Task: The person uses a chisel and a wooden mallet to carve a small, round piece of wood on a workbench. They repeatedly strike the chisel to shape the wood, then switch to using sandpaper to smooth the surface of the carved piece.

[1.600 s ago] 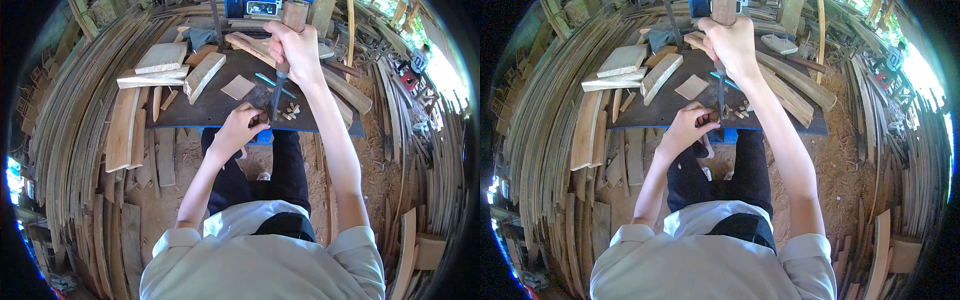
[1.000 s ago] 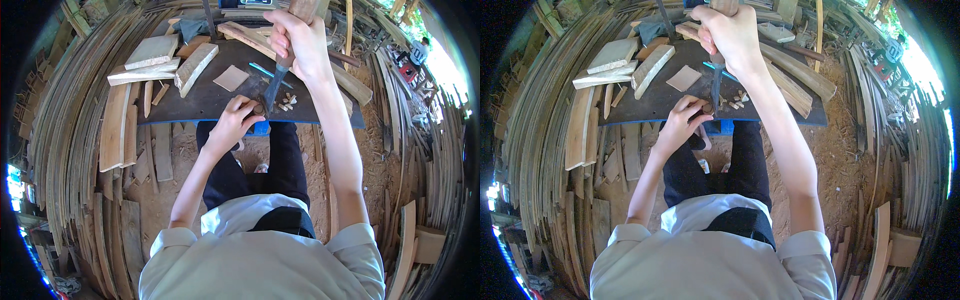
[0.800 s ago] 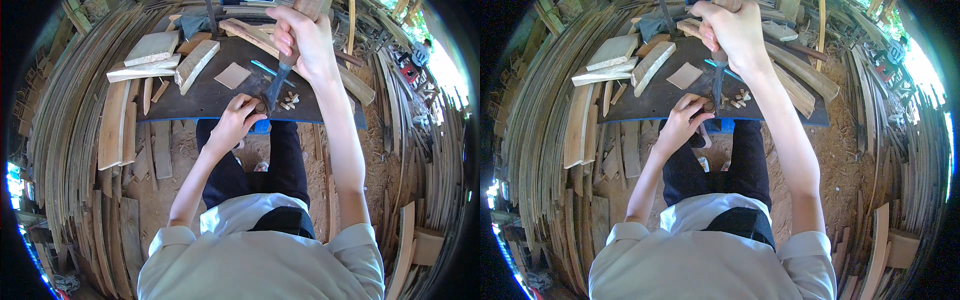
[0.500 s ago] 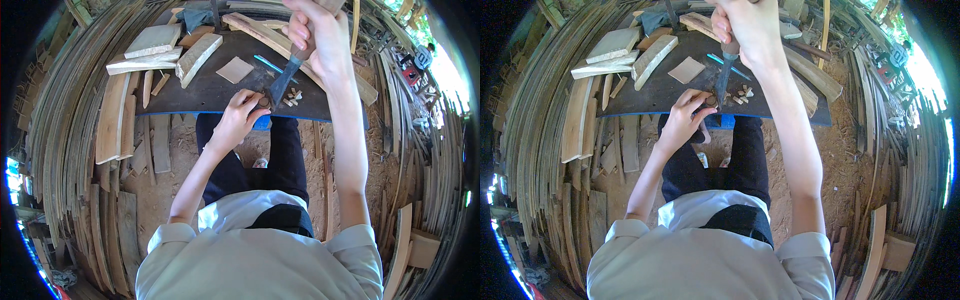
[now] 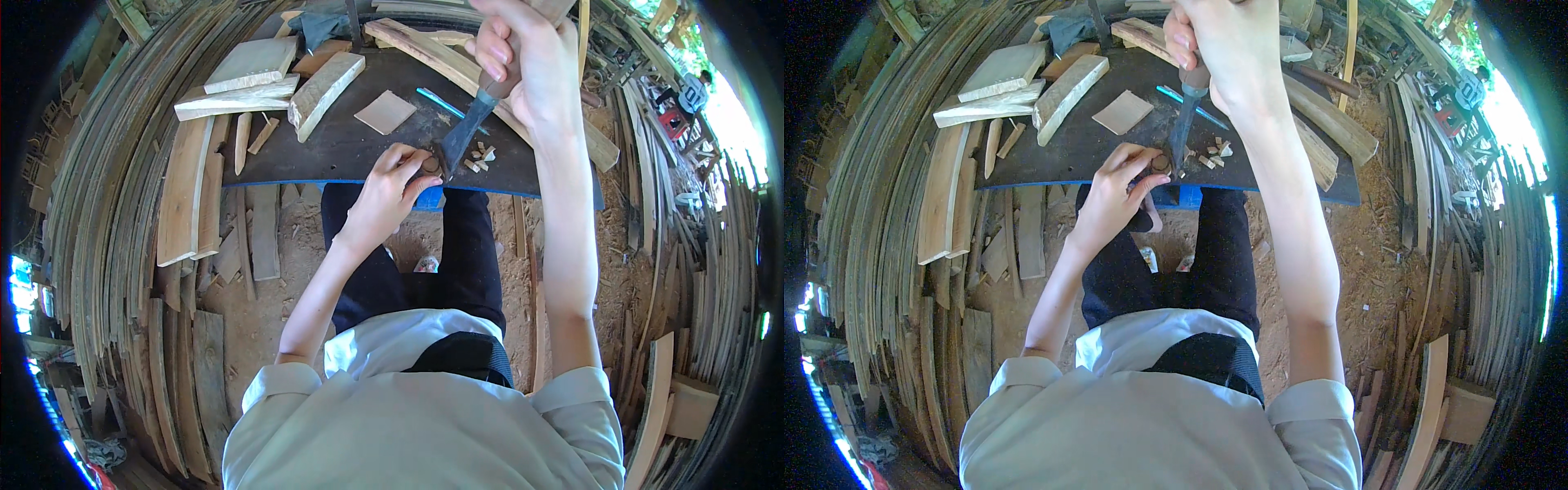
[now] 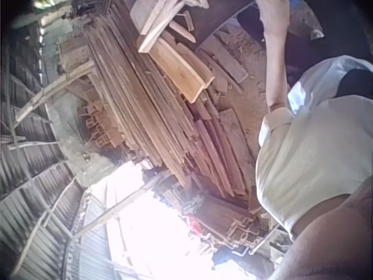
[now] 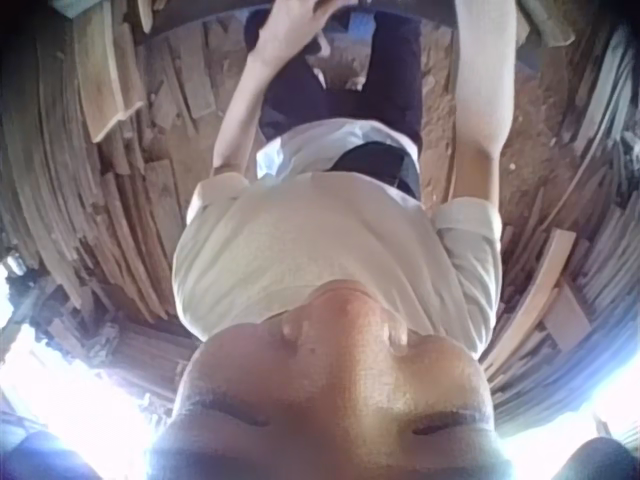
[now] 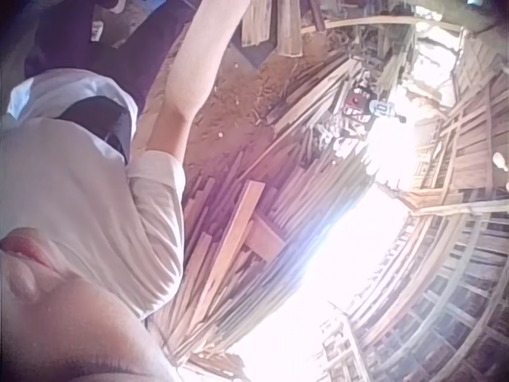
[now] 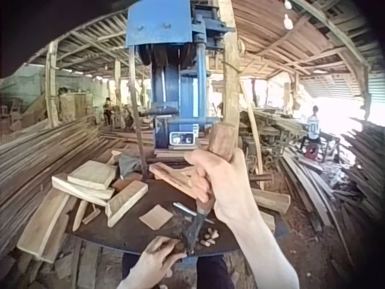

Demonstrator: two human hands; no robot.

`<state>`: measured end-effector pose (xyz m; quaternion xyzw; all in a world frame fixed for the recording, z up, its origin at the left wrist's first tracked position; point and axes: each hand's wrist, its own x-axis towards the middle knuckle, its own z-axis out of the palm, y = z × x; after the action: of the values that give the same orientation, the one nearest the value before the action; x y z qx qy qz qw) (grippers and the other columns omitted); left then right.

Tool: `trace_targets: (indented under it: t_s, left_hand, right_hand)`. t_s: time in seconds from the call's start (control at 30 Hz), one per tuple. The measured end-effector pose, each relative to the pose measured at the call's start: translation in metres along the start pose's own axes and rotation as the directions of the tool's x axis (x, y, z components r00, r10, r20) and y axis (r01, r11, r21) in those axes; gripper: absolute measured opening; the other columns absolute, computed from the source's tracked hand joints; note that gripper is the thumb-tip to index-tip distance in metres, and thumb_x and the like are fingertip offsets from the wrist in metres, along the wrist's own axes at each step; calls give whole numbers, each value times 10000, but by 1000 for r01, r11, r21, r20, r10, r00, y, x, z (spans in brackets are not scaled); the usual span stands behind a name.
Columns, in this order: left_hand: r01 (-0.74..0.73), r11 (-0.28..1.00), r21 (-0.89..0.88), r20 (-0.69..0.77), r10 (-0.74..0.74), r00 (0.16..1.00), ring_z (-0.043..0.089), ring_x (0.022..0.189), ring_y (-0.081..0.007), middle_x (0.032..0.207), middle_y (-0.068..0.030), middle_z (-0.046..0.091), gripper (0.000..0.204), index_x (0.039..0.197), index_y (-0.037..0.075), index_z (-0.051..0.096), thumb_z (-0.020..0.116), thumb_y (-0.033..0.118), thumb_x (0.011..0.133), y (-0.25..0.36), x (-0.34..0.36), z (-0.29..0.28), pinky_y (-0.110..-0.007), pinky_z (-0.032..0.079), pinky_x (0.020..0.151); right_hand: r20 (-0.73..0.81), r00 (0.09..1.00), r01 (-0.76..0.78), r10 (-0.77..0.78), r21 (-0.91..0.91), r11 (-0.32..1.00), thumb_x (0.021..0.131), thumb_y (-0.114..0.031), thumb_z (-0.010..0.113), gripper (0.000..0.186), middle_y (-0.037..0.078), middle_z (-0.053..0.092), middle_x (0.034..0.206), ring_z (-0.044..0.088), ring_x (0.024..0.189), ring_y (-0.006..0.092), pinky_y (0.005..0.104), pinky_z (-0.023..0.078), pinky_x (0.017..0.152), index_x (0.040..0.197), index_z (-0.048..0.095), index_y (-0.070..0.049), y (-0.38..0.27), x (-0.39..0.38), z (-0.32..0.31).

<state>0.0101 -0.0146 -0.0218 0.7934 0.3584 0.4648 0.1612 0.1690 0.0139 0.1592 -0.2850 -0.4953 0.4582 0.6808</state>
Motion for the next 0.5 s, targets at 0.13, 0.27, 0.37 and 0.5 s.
trace_targets:
  t_s: [0.13,0.27,0.37,0.5]
  left_hand:
    - [26,1000,10,30,-26,999,640,864,-312,1025,-164,614,311,1079,-43,657,743,124,831,-8,-2,4,-375,517,750]
    - [36,999,-3,39,-36,999,643,855,-314,1010,-165,618,301,1072,-46,657,742,112,830,-8,0,1,-375,515,763]
    - [58,998,-34,36,-56,998,645,851,-319,1004,-165,623,290,1059,-47,658,742,109,830,-2,2,-4,-378,514,765]
    - [39,999,-21,29,-38,999,645,861,-315,1016,-166,622,287,1057,-50,653,741,105,832,-8,1,-4,-374,512,764]
  right_hand:
    - [-10,998,56,-56,-25,998,846,-26,625,195,1,476,502,424,351,101,257,319,340,674,536,-50,21,6,1]
    - [-15,1000,24,-25,-62,998,846,-27,626,230,6,478,496,426,357,96,256,320,343,641,525,-50,24,8,5]
    - [-8,1000,11,-11,-46,999,845,-25,628,245,7,476,493,422,360,92,254,316,346,626,521,-51,16,6,11]
    - [-11,1000,21,-21,11,1000,843,-18,630,230,5,475,503,427,376,88,249,305,351,642,523,-53,12,3,5]
